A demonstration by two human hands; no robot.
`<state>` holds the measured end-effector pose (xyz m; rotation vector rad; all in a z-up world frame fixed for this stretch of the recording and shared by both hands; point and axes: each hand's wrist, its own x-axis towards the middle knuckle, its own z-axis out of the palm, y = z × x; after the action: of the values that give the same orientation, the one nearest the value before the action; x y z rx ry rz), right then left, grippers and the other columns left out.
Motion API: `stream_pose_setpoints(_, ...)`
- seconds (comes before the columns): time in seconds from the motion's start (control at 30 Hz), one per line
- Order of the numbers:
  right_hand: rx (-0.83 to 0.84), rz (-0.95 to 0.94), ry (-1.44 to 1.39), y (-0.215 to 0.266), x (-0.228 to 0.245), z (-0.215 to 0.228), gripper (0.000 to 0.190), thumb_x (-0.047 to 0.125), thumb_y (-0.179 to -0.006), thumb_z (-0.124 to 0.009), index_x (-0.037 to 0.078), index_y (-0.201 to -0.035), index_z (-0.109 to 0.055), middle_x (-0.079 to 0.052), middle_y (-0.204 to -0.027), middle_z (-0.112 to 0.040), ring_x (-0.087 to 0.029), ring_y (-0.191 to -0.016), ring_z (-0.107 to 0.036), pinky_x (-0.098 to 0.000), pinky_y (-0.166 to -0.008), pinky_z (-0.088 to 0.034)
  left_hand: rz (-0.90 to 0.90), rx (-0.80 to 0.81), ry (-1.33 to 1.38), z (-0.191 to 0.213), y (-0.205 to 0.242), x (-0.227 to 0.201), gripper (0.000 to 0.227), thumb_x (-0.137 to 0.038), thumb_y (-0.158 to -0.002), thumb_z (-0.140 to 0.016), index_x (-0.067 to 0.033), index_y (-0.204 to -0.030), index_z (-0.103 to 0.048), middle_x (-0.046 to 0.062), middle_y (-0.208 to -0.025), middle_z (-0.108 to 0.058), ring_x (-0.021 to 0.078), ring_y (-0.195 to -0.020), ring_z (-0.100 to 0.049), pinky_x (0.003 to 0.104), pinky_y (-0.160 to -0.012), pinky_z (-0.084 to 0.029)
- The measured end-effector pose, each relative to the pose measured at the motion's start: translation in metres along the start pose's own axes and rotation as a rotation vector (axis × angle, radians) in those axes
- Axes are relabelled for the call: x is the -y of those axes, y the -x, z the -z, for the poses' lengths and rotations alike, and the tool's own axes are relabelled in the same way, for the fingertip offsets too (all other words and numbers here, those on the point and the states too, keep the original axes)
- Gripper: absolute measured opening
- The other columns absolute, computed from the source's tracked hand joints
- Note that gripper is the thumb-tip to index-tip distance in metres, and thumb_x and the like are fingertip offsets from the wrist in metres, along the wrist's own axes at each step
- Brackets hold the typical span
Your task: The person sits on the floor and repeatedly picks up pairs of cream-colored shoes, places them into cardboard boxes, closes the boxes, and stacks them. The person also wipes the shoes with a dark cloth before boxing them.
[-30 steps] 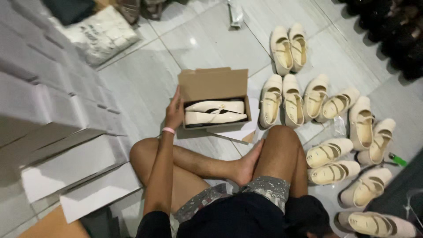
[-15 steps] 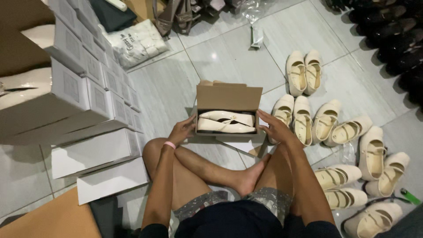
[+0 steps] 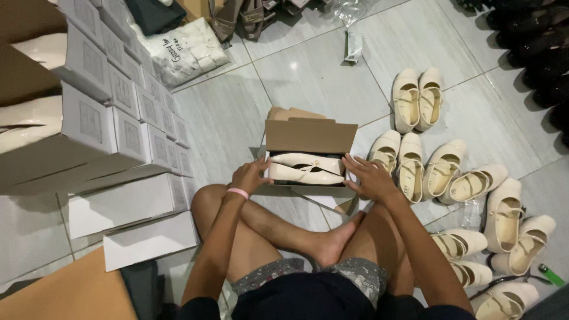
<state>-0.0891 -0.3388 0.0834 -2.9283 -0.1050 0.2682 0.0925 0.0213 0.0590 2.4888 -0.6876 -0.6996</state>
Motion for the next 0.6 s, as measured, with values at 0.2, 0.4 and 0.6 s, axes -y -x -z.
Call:
stream_pose_setpoints(0.2, 0.091, 0.002, 0.086, 0.001, 0.000, -0.007, 0.069, 0.048, -0.104, -0.046, 0.015, -0.161, -0.027, 0.001, -0.170, -0.024, -0.022, -0.151, -0.032, -0.0556, -0.116, -0.031, 0.020, 0.012, 0.093, -0.002, 0.007, -0.001, 0.070, -0.035, -0.084, -0.081, -0.0289, -0.149, -0.056, 0.007, -0.136, -0.067, 0.0311, -0.116, -0.067, 0.043, -0.096, -0.053)
stream_pose_setpoints(0.4, -0.036, -0.040, -0.197, 0.006, 0.008, -0.047, 0.087, 0.052, -0.094, -0.053, 0.006, -0.159, -0.018, -0.014, -0.168, -0.015, -0.033, -0.150, -0.023, -0.0551, -0.117, -0.022, -0.143, -0.035, 0.147, -0.003, 0.005, 0.002, 0.093, -0.042, -0.064, -0.097, -0.0177, -0.144, -0.055, 0.019, -0.137, -0.062, 0.0357, -0.122, -0.061, 0.043, -0.100, -0.050)
stream_pose_setpoints(0.6, -0.583, -0.086, -0.754, -0.010, 0.035, -0.089, 0.052, 0.028, -0.106, -0.061, 0.008, -0.149, -0.040, -0.018, -0.169, -0.028, -0.038, -0.156, -0.032, -0.0473, -0.126, -0.029, 0.108, -0.047, 0.214, -0.007, 0.004, -0.003, 0.087, -0.040, -0.063, -0.091, -0.0220, -0.143, -0.063, 0.018, -0.128, -0.069, 0.0302, -0.108, -0.073, 0.037, -0.099, -0.055)
